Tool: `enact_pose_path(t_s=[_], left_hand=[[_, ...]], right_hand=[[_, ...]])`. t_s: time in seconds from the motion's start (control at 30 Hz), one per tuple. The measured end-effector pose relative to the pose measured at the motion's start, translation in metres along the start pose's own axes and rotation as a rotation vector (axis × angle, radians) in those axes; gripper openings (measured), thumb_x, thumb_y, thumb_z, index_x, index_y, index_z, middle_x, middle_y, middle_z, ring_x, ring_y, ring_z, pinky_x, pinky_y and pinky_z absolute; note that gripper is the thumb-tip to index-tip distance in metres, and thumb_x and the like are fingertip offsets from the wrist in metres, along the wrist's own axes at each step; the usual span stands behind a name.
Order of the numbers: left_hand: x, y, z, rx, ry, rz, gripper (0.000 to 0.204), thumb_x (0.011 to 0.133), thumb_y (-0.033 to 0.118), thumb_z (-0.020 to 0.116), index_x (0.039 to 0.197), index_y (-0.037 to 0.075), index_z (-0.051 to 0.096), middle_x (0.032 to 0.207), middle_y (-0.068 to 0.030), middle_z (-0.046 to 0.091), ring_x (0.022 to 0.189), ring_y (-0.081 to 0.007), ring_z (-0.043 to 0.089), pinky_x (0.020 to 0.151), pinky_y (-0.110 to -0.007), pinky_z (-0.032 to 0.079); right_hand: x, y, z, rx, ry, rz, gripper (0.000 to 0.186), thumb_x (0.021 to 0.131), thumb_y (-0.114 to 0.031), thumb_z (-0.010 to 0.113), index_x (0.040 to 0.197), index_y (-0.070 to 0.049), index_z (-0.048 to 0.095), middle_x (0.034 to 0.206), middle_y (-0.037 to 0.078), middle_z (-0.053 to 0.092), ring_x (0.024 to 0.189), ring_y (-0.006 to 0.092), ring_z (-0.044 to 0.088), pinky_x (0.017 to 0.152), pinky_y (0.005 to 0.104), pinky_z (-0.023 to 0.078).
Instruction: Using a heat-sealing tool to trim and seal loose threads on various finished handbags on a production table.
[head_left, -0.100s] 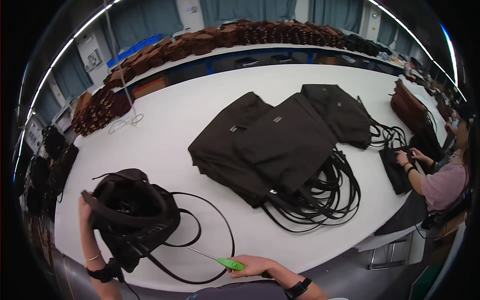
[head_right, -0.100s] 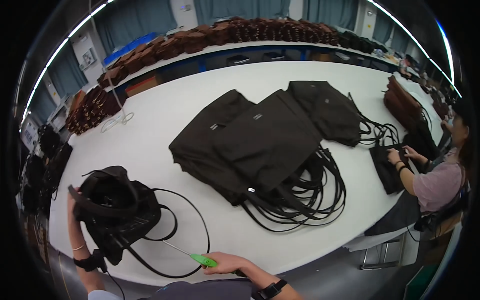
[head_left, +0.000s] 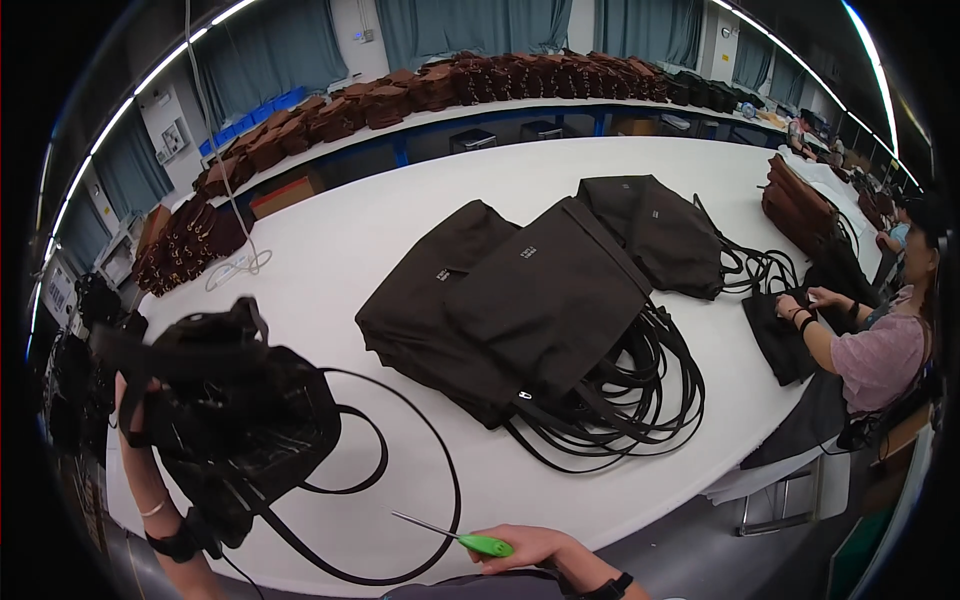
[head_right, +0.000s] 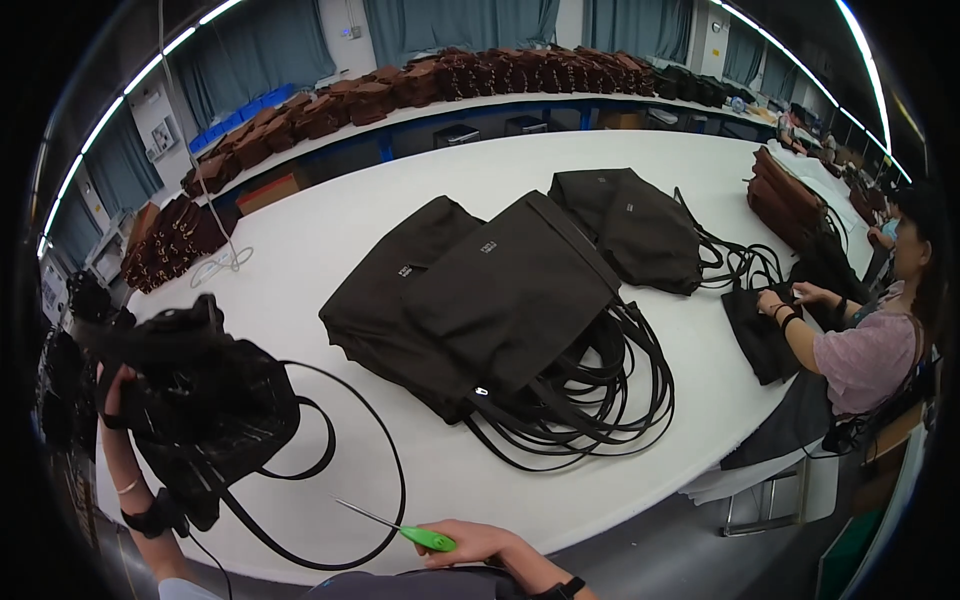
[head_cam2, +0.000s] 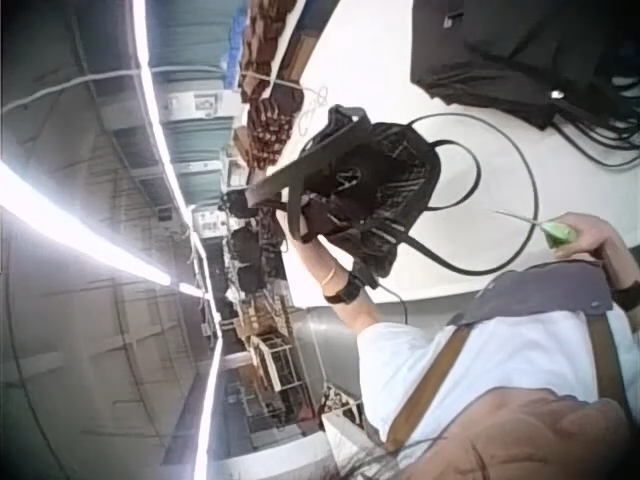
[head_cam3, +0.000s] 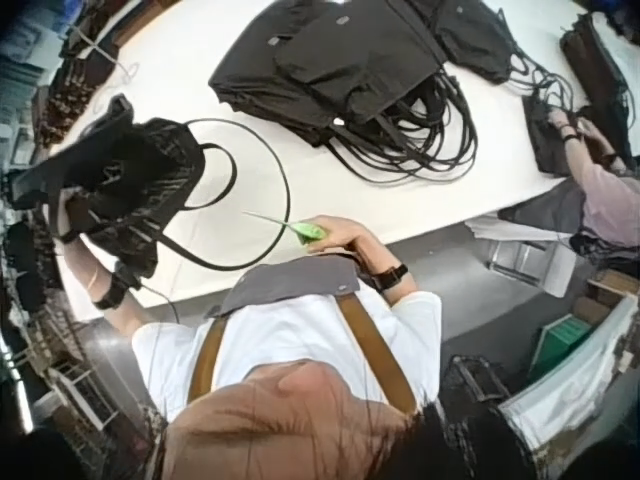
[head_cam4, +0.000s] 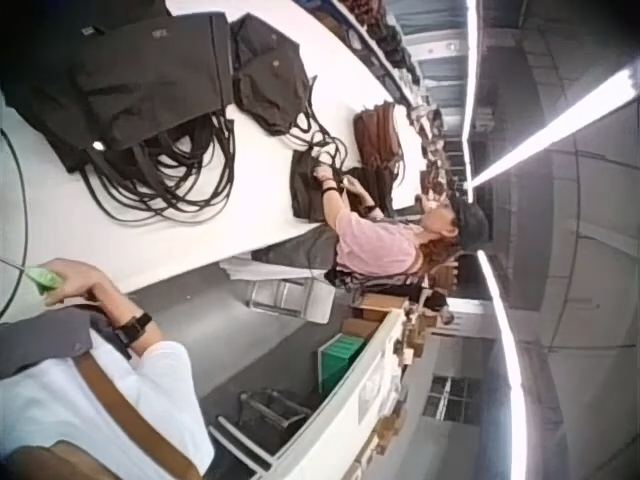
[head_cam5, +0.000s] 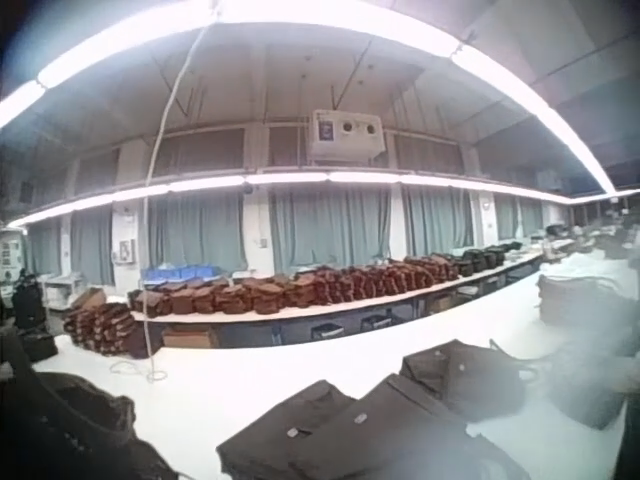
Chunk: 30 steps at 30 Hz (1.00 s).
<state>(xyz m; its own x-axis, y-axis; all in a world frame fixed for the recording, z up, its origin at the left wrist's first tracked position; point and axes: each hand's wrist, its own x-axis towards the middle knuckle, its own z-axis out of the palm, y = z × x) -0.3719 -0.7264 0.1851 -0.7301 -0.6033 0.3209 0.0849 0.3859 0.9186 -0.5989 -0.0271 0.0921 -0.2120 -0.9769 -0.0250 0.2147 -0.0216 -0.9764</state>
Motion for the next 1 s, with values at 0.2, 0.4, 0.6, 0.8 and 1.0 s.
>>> enact_pose_path(t_s=[0.2,0.4,0.6,0.8,1.0], left_hand=[[0.102,0.151,0.214,-0.002,-0.237,0.270,0.009,0.083,0.008,0.055,0.080,0.000,0.058,0.065,-0.0022,0.057,0.060,-0.0092,0.055,0.053,-0.022,0.044],[0.159,0.373,0.533,0.050,-0.440,0.435,0.013,0.082,0.016,0.060,0.075,0.005,0.060,0.065,0.0040,0.053,0.057,-0.0040,0.051,0.050,-0.020,0.040],[0.198,0.379,0.699,-0.045,-0.409,0.611,0.019,0.081,0.017,0.059,0.075,-0.001,0.061,0.064,-0.0038,0.058,0.058,-0.0089,0.054,0.053,-0.026,0.042],[0.079,0.443,0.879,0.032,-0.340,0.829,0.046,0.071,0.024,0.066,0.108,-0.002,0.057,0.099,-0.0190,0.063,0.095,-0.0294,0.061,0.083,-0.037,0.047],[-0.012,0.332,0.937,0.338,-1.156,0.803,0.065,0.073,0.028,0.068,0.124,-0.006,0.046,0.127,-0.0238,0.046,0.120,-0.0337,0.045,0.102,-0.036,0.036]], right_hand=[[-0.099,-0.008,0.003,0.248,0.389,0.060,0.024,0.081,-0.018,0.067,0.096,-0.004,0.055,0.080,0.001,0.055,0.072,0.0089,0.049,0.066,0.0254,0.042],[-0.136,-0.062,-0.008,0.084,0.698,0.032,0.025,0.082,-0.023,0.067,0.094,-0.005,0.056,0.080,0.002,0.056,0.075,0.0095,0.051,0.070,0.0258,0.043],[-0.146,-0.068,-0.046,-0.061,0.947,-0.092,0.029,0.081,-0.025,0.069,0.095,-0.005,0.054,0.078,0.002,0.056,0.074,0.0104,0.052,0.068,0.0261,0.043],[-0.188,-0.028,-0.054,0.124,0.996,-0.021,0.035,0.080,-0.030,0.069,0.097,-0.002,0.054,0.075,0.007,0.059,0.067,0.0179,0.058,0.064,0.0311,0.047],[-0.205,0.021,-0.047,0.157,1.101,0.132,0.027,0.075,-0.015,0.070,0.095,-0.003,0.056,0.070,0.001,0.055,0.061,0.0111,0.052,0.057,0.0254,0.044]])
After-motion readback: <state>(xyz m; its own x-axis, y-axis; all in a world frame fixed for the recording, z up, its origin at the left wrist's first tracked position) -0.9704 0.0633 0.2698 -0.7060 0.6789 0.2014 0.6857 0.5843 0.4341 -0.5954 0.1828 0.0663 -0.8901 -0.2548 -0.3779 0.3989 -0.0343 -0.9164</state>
